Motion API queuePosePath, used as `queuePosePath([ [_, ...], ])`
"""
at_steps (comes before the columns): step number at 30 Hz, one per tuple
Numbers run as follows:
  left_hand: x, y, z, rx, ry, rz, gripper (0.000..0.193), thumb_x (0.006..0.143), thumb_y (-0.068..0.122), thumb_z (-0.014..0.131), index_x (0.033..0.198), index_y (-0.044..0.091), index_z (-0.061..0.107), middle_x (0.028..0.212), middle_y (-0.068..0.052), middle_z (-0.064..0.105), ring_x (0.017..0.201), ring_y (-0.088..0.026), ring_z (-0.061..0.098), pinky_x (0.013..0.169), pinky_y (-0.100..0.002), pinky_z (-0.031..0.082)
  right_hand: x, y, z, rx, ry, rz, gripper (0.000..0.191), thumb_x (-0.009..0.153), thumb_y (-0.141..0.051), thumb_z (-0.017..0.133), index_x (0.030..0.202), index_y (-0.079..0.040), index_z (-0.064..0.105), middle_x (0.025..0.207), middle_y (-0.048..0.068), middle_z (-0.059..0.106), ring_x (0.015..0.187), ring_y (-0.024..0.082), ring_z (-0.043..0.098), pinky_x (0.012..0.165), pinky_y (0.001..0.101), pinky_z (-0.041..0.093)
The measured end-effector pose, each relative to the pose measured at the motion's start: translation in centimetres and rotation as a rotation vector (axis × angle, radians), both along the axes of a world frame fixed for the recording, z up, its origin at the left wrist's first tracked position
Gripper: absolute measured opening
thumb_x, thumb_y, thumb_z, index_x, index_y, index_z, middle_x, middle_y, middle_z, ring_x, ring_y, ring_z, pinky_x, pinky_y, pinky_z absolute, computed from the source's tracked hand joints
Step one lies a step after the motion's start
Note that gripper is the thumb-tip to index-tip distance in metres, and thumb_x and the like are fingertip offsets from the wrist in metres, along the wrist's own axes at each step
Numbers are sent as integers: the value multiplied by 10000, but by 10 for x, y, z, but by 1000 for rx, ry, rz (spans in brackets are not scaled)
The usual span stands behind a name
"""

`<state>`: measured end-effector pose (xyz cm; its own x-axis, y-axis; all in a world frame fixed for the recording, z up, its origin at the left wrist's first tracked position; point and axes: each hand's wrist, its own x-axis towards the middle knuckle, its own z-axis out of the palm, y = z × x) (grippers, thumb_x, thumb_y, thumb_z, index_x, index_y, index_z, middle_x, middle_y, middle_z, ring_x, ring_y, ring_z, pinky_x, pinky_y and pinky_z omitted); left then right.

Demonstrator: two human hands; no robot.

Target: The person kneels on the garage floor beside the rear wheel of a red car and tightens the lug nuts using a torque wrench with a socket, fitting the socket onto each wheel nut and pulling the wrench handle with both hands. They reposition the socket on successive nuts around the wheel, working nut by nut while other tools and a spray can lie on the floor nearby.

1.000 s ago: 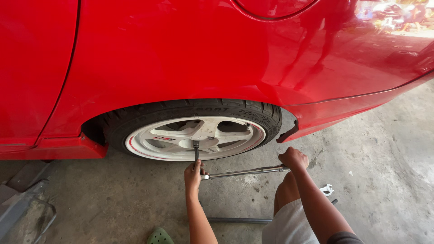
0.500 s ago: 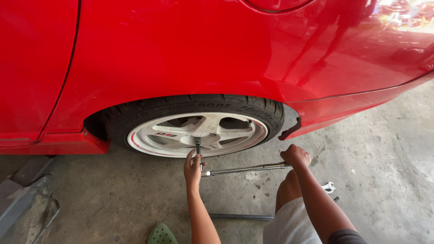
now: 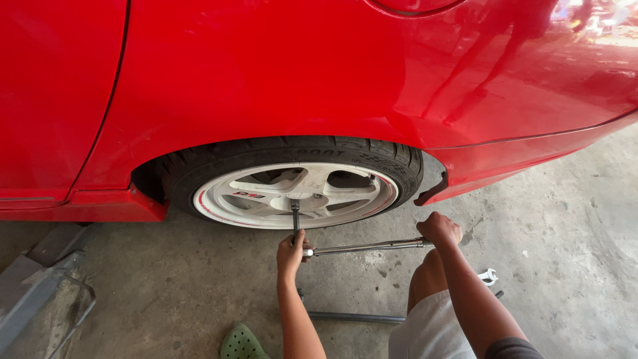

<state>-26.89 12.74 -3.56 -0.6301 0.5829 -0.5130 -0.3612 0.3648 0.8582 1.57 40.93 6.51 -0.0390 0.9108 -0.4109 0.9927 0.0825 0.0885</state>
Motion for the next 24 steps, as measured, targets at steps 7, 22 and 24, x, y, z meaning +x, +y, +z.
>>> queuePosePath([
  [7, 3, 3, 7, -8, 47, 24, 491, 973, 493, 604, 856, 26, 700, 683, -111, 762, 607, -172, 756, 451, -286, 509, 1, 0, -3, 28, 2, 22, 394, 801, -345, 629, 1069, -108, 794, 1095, 131, 791, 1070, 303, 749, 921, 413, 556],
  [22, 0, 2, 4, -51, 86, 0, 559, 970, 558, 556, 853, 33, 709, 667, -95, 771, 627, -155, 767, 468, -281, 512, 0, -2, -1, 21, 18, 4, 395, 805, -347, 638, 1072, -101, 794, 1101, 143, 787, 1079, 307, 744, 925, 410, 553],
  [24, 0, 2, 4, -40, 84, -5, 592, 973, 583, 530, 854, 29, 702, 667, -91, 772, 634, -146, 771, 464, -286, 510, 0, -2, 0, 18, 23, 3, 393, 806, -348, 637, 1067, -101, 794, 1094, 142, 788, 1075, 307, 746, 926, 410, 552],
])
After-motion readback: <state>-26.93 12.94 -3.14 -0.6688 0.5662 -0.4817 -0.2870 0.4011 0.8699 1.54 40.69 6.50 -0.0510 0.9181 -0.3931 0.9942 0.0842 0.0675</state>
